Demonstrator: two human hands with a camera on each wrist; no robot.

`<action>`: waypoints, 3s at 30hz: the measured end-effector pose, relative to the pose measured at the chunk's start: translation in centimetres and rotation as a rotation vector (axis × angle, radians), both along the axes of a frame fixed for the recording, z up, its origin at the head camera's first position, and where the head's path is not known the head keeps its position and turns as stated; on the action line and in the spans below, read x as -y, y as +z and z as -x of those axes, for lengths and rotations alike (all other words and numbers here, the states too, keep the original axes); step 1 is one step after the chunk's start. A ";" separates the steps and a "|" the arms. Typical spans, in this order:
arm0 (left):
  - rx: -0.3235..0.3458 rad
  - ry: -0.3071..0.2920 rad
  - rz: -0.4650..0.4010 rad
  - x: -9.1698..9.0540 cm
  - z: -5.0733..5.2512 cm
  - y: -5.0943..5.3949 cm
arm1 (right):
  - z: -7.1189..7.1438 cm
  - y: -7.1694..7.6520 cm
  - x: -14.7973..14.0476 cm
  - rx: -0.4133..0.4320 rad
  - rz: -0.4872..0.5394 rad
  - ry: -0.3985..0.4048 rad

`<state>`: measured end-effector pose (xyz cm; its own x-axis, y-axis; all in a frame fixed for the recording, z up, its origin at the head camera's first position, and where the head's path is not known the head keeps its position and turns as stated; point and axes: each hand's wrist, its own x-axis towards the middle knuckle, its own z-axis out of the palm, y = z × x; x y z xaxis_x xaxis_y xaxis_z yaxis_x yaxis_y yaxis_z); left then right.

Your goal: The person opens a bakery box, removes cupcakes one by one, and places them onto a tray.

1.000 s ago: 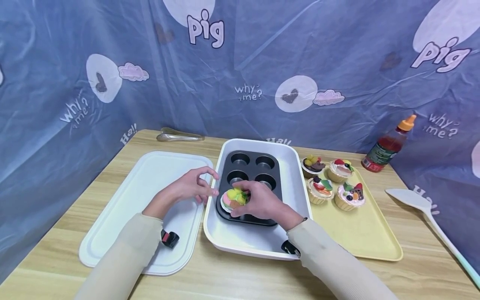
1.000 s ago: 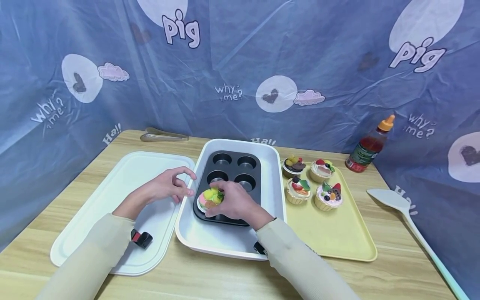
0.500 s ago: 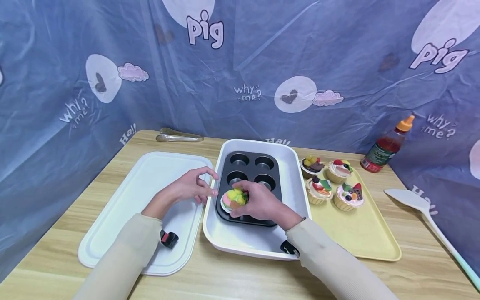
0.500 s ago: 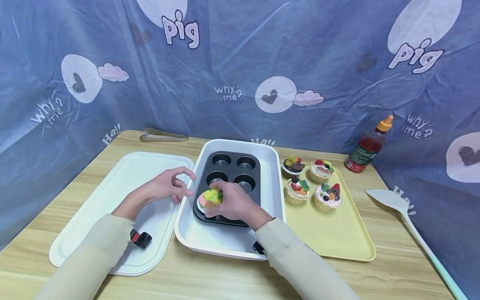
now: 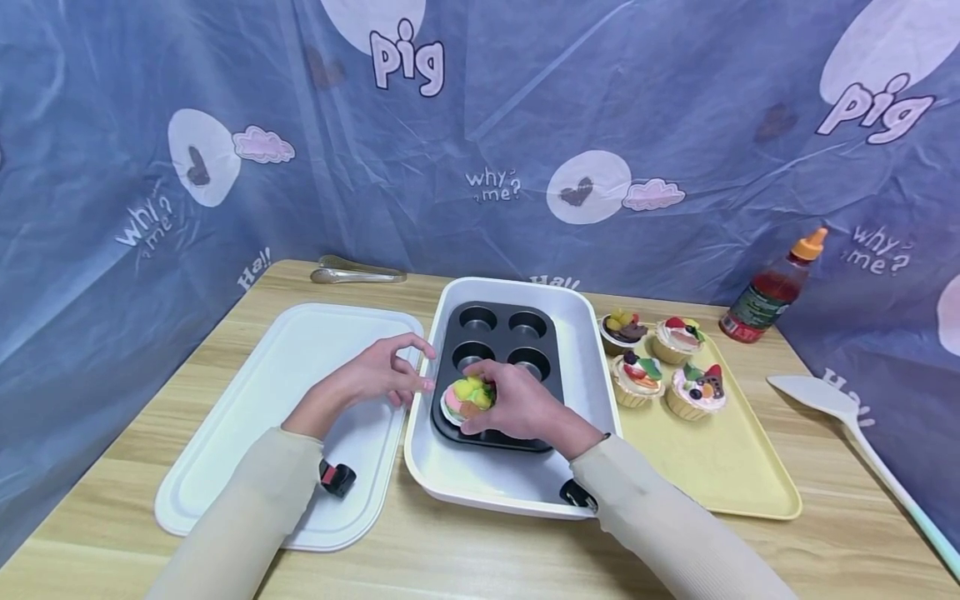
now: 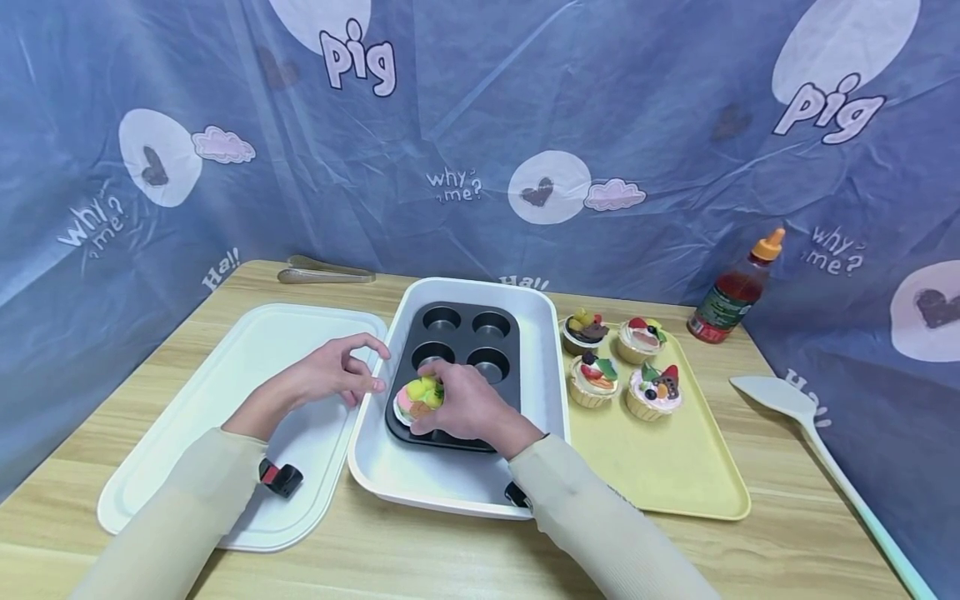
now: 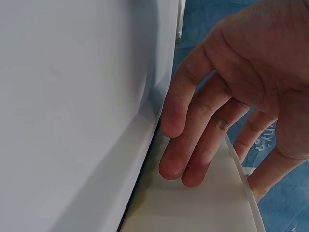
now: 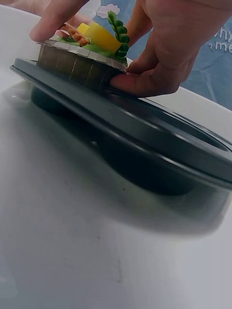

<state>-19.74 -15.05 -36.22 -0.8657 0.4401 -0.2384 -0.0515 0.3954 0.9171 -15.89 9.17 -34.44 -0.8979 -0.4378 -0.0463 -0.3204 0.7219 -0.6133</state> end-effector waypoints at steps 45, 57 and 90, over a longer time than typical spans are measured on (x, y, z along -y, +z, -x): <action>0.003 0.012 0.014 -0.1 -0.2 0.2 | -0.1 0.1 0.0 0.008 0.001 0.000; -0.006 0.005 0.016 0.0 -0.1 0.3 | 0.3 0.4 -0.4 -0.003 0.068 -0.014; -0.006 0.008 0.002 -0.1 -0.1 0.1 | 0.0 2.1 -2.2 0.027 0.165 -0.039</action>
